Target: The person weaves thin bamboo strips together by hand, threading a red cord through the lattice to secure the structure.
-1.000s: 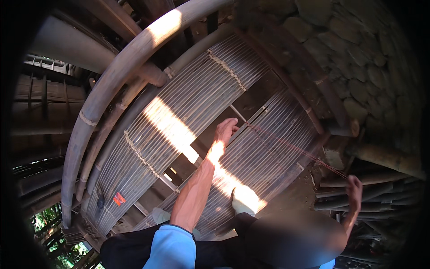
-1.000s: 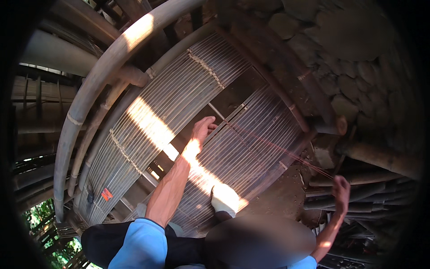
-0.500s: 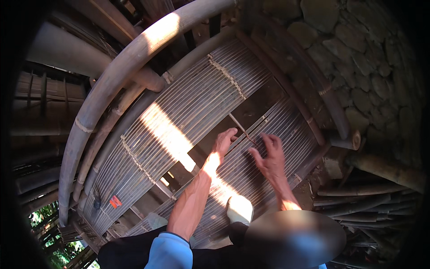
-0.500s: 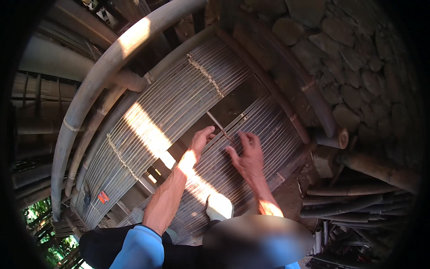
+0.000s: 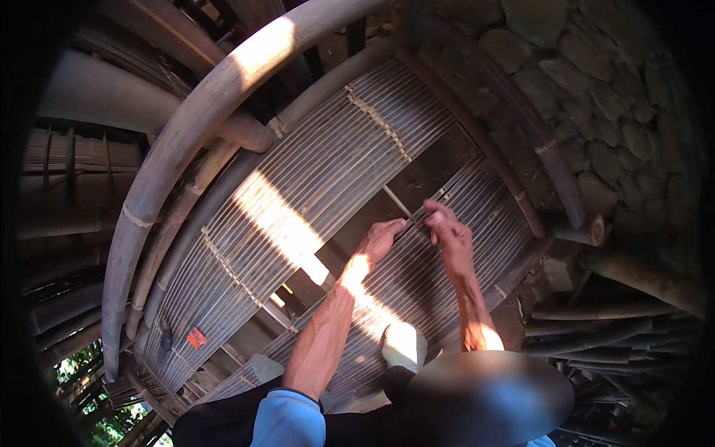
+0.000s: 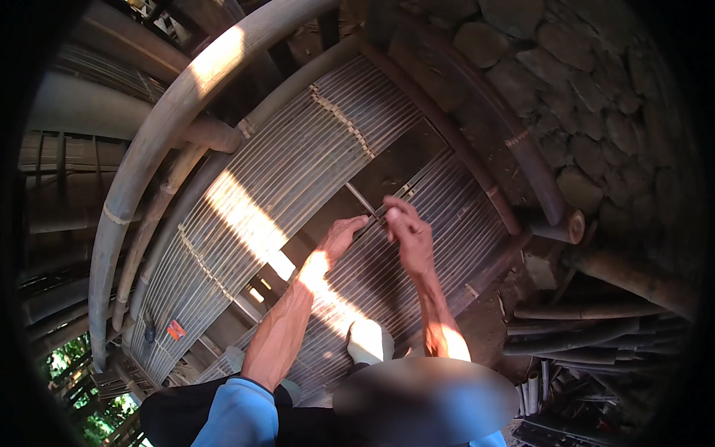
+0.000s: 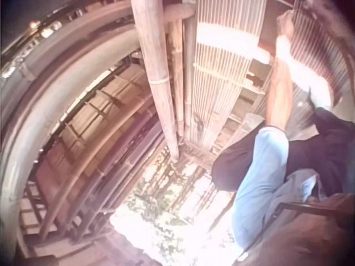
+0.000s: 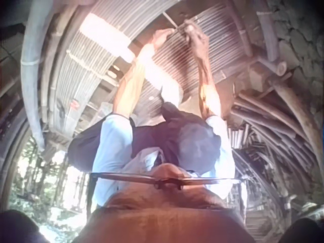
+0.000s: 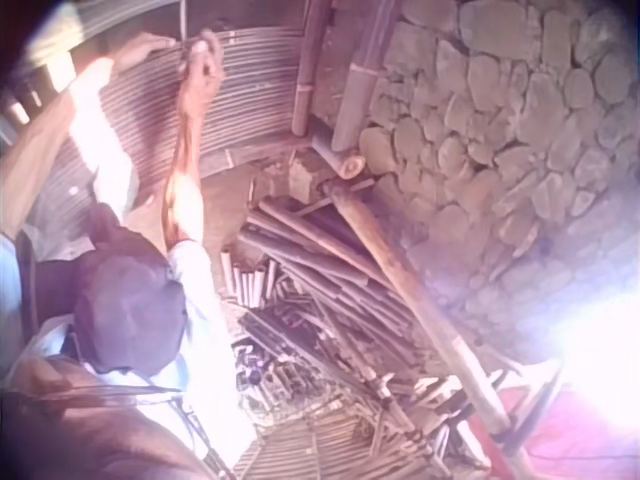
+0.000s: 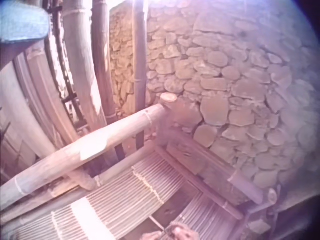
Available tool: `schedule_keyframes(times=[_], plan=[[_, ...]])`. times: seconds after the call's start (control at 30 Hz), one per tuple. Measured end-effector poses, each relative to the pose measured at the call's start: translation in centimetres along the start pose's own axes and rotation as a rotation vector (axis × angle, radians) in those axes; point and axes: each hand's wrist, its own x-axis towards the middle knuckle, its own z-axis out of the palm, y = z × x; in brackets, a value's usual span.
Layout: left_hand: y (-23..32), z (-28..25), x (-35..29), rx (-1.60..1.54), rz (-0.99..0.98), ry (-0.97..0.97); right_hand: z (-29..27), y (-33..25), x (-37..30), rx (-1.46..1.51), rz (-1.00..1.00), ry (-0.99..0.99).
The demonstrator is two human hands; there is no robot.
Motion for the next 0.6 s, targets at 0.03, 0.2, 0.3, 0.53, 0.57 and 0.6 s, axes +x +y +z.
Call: schedule_keyframes(times=[0.03, 0.2, 0.3, 0.53, 0.57, 0.6], plan=[[0.5, 0.3, 0.0, 0.066, -0.050, -0.033, -0.4, 0.3, 0.9, 0.306, 0.036, 0.022], [0.0, 0.4, -0.6, 0.344, -0.021, -0.013, 0.1, 0.4, 2.6, 1.003, 0.157, -0.008], [-0.1, 0.8, -0.6, 0.403, -0.007, -0.023, 0.4, 0.5, 3.4, 1.058, 0.101, -0.009], [-0.4, -0.8, -1.8, 0.399, 0.042, -0.029, 4.4, 0.0, -2.5, 0.450, 0.082, 0.011], [-0.5, -0.4, -1.4, 0.383, 0.080, -0.028, 4.0, -0.5, -2.4, 0.442, 0.058, 0.018], [0.0, 0.6, -1.2, 0.385, 0.101, -0.057, 2.9, -0.2, -2.5, 0.330, 0.062, -0.010]])
